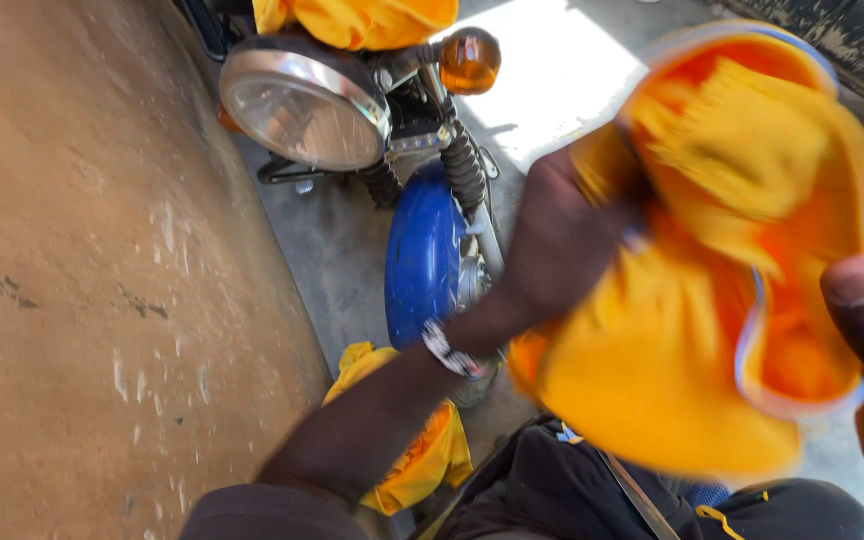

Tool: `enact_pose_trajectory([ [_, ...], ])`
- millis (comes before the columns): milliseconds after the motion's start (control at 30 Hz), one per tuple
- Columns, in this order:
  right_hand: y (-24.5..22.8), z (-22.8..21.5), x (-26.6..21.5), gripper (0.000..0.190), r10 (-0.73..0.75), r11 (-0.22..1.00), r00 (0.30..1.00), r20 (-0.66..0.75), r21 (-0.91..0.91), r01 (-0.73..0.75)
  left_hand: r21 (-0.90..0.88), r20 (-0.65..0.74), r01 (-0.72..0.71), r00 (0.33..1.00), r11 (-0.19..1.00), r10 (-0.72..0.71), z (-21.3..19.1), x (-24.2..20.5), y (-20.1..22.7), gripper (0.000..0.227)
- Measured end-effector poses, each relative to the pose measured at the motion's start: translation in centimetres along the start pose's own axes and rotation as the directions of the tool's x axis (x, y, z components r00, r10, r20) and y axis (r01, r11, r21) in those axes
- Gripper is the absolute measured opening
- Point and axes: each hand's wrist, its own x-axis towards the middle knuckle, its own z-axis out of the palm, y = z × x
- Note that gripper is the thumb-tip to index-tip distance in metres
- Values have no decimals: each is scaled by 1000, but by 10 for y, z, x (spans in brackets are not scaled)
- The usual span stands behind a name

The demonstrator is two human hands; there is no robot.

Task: Trimming loose threads and excess fabric from yellow t-shirts using tailor scissors.

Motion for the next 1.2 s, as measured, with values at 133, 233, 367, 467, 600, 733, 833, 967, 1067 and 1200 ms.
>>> enact_pose_trajectory([
  [133, 151, -74, 22, 49, 6, 996, 1000, -10, -86, -7, 66, -45, -31, 998, 997, 34, -40, 16, -5, 17],
  [233, 219, -115, 2, 40, 47, 982, 998, -46, -180, -54, 127, -91, -64, 993, 990, 76, -64, 36, -2, 14],
  [367, 143, -60, -30, 20, 191, 950, 964, -186, -210, -229, 186, -174, -74, 979, 980, 107, -84, 42, -10, 11],
  [467, 104, -30, -35, 19, 315, 922, 921, -229, -157, -354, 224, -225, -80, 965, 971, 132, -94, 48, -24, 10],
  [600, 77, -10, -40, 23, 520, 806, 838, -165, -228, -546, 258, -333, -32, 935, 966, 120, -99, 30, -46, 10],
  [733, 81, 11, -50, 24, 609, 734, 784, -118, -289, -614, 346, -488, 82, 867, 935, 105, -129, -39, -64, 12],
  [833, 98, 37, -59, 22, 636, 711, 769, -60, -343, -614, 413, -588, 173, 801, 894, 116, -164, -96, -76, 14],
  [967, 117, 60, -68, 22, 635, 746, 763, 121, -351, -565, 473, -689, 273, 707, 838, 159, -195, -176, -93, 18],
  [1067, 118, 72, -69, 24, 629, 761, 749, 207, -362, -538, 494, -718, 658, 677, 568, -160, -224, -282, -160, 15],
  [1200, 121, 71, -72, 23, 615, 773, 753, 234, -364, -519, 616, -720, 784, 517, -82, -464, -217, -382, -227, 26],
])
